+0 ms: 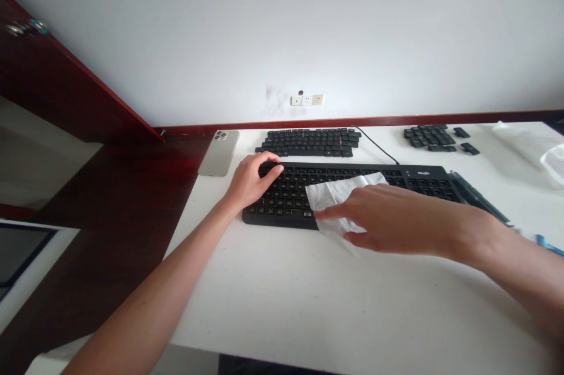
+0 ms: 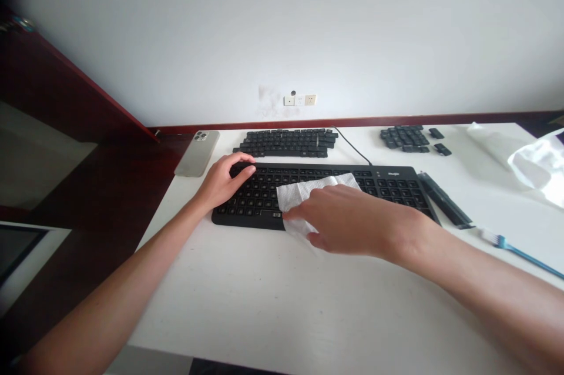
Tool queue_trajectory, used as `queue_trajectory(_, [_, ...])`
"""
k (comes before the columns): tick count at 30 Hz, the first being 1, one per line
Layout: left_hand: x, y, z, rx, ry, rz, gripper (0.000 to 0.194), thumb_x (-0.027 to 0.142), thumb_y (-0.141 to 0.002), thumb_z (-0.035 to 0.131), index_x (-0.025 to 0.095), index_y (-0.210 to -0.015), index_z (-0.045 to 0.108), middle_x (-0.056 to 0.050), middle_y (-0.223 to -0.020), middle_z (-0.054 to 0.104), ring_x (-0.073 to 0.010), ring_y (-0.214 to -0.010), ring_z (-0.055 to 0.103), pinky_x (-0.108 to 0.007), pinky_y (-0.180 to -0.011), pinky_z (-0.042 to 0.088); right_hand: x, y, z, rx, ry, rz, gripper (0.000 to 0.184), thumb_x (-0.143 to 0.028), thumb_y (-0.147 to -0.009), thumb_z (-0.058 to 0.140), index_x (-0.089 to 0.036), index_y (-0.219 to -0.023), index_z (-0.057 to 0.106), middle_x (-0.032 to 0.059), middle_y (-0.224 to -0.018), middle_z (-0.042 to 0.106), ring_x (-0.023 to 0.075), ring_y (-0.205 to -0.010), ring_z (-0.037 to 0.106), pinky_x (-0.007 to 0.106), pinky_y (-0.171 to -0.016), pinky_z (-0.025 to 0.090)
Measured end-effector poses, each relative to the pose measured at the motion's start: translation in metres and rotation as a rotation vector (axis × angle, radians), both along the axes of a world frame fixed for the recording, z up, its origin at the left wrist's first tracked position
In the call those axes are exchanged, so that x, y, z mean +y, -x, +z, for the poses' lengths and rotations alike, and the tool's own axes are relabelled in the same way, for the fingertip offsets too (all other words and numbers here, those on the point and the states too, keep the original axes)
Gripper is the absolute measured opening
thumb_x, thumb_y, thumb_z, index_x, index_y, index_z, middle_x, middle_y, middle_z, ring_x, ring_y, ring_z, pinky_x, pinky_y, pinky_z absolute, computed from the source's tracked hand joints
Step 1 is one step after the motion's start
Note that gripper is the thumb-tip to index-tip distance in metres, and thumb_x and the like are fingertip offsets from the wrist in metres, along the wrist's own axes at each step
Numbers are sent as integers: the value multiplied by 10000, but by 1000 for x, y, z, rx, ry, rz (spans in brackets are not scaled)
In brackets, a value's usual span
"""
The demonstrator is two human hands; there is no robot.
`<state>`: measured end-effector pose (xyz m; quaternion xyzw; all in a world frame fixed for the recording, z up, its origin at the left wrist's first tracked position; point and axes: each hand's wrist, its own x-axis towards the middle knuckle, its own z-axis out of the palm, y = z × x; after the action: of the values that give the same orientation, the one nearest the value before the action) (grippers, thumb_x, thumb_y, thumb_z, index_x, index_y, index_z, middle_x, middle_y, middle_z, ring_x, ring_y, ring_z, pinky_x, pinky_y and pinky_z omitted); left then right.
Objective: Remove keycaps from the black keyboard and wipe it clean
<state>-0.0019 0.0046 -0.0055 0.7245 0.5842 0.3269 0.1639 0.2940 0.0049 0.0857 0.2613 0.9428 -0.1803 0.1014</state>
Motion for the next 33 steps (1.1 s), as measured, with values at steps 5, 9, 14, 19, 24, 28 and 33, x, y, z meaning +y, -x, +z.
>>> queue_trajectory(5, [0, 0, 0, 5, -2, 0, 261, 478, -1037, 602, 274, -1156, 713, -6, -1229, 765, -251, -1173, 687, -397, -1056, 505, 8, -1, 3, -66, 59, -12, 458, -210, -894, 703, -400, -1307, 764, 12, -1021, 822, 259, -875, 768, 329, -731, 481])
queue_trajectory(9, [1, 1, -1, -2, -17, -6, 265, 485, -1036, 602, 273, -1151, 712, -9, -1220, 768, -252, -1163, 694, -403, -1059, 508, 17, 13, -9, 12, 37, 7, 133, -260, -956, 697, -289, -966, 827, 11, -822, 791, 215, -719, 723, 301, -642, 384])
queue_trajectory(14, [1, 1, -2, 0, -20, -9, 270, 492, -1034, 598, 276, -1148, 713, -12, -1217, 769, -255, -1166, 693, -408, -1063, 510, 11, 30, -21, 52, 10, -15, 115, -315, -954, 748, -244, -866, 769, 10, -777, 760, 195, -677, 678, 293, -593, 297])
queue_trajectory(19, [1, 1, -2, -10, -16, -12, 248, 473, -1033, 606, 277, -1146, 707, -7, -1218, 764, -252, -1168, 686, -404, -1066, 497, 1, 35, -26, 102, -26, -54, 92, -280, -991, 703, -231, -919, 733, 18, -853, 773, 185, -704, 672, 289, -577, 266])
queue_trajectory(24, [1, 0, -1, -7, -6, -14, 259, 489, -1037, 603, 278, -1141, 711, -14, -1217, 766, -256, -1167, 685, -414, -1061, 503, 15, 28, -26, 122, -184, -147, 112, -276, -959, 724, -214, -865, 721, 17, -798, 751, 155, -611, 603, 286, -561, 253])
queue_trajectory(28, [1, -1, 1, -6, -3, -9, 210, 436, -1035, 612, 279, -1132, 712, -11, -1212, 769, -254, -1161, 690, -420, -1062, 508, 24, 26, -28, 242, -327, -215, 186, -305, -1027, 609, -188, -939, 724, 43, -789, 744, 172, -624, 617, 285, -564, 310])
queue_trajectory(33, [1, -1, 2, -6, -5, -3, 216, 435, -1031, 608, 275, -1128, 715, -19, -1205, 772, -257, -1166, 694, -409, -1061, 518, 17, 31, -41, 334, -262, -173, 271, -237, -1040, 561, -173, -1240, 733, 115, -1126, 792, 246, -883, 751, 329, -705, 529])
